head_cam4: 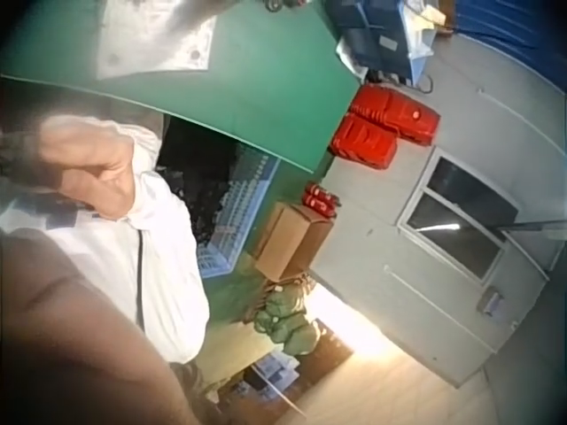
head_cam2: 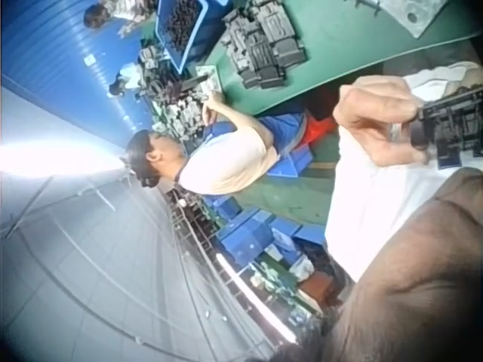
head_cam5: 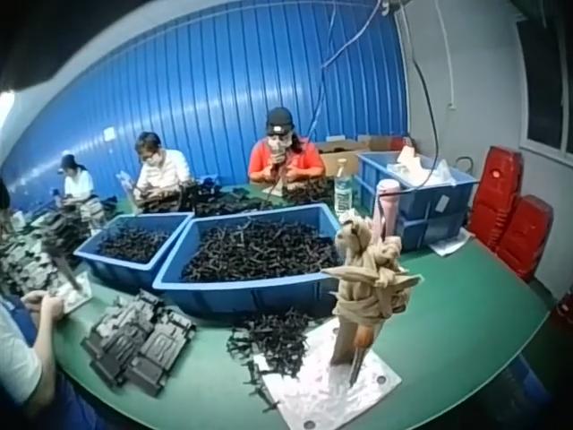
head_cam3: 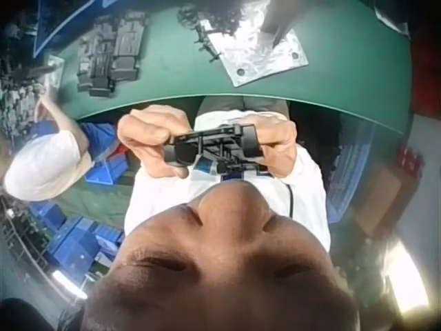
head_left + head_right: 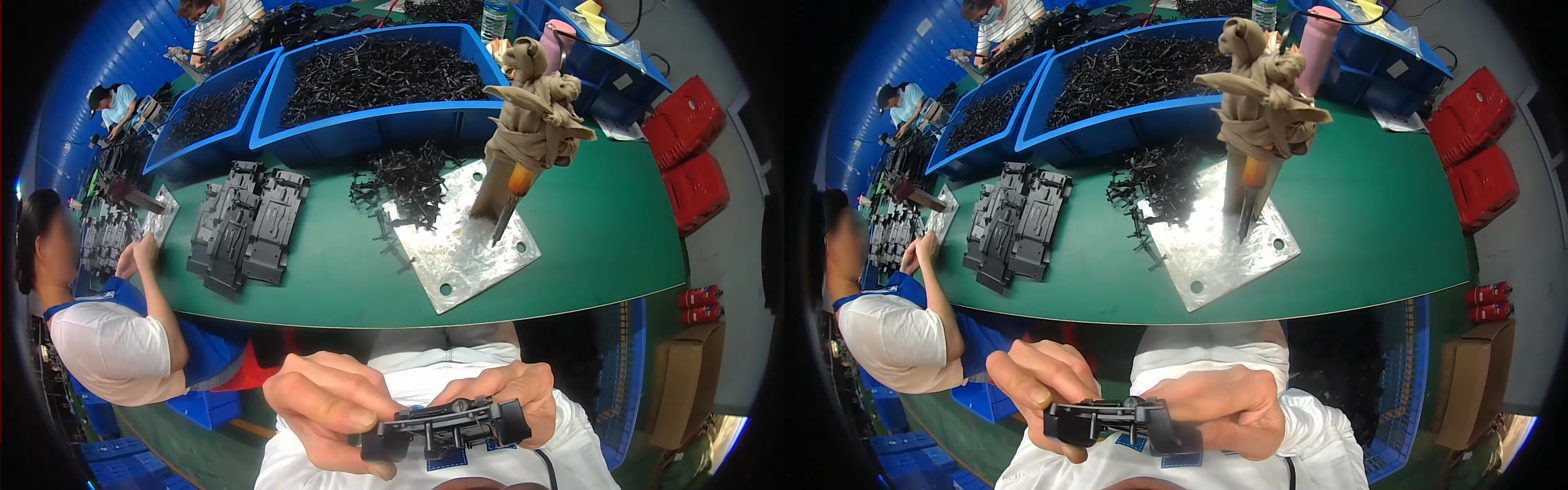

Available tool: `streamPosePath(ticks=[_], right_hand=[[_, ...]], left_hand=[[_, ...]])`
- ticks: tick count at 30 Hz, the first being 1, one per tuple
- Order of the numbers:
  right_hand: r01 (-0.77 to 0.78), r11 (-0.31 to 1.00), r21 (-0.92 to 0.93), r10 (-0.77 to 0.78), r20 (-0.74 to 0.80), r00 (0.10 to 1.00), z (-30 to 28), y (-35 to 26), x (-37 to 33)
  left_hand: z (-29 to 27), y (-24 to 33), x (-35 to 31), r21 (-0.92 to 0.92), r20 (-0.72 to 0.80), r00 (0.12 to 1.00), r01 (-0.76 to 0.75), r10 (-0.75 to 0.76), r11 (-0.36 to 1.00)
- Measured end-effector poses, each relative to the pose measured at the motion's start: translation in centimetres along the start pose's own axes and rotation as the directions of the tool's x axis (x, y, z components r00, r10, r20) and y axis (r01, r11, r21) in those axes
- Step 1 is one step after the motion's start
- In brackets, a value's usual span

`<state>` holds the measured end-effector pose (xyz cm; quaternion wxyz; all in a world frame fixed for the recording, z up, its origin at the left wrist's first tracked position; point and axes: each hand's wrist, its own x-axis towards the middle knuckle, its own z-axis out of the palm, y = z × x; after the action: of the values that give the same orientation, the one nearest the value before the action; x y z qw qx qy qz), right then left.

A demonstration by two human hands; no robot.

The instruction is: Assembling small plastic components onto a toy vehicle chassis using an industrial heat-staking tool.

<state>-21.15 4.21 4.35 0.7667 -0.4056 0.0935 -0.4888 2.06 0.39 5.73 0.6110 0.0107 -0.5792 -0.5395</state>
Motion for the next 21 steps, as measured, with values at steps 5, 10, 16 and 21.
streamPosePath(ticks=[5,10,16,21], right_hand=[[-0.013,0.998,0.067,0.015,-0.032,0.999,0.5,1.0,0.7],[-0.059,0.998,0.036,0.06,-0.032,0.998,0.5,2.0,1.7],[-0.012,0.999,0.04,0.012,0.003,1.0,0.2,4.3,3.5],[-0.036,0.999,0.026,0.035,0.048,0.998,0.6,5.2,5.7]], left_hand=[[-2.1,0.4,0.0,0.184,0.168,0.984,0.021,-0.052,0.983],[-3.8,0.9,-1.0,0.169,0.144,0.989,0.006,-0.031,0.986],[-6.1,1.3,-1.9,0.137,0.096,0.995,0.009,-0.022,0.991],[-7.6,1.5,-3.0,0.119,0.006,1.0,-0.01,0.01,0.993]])
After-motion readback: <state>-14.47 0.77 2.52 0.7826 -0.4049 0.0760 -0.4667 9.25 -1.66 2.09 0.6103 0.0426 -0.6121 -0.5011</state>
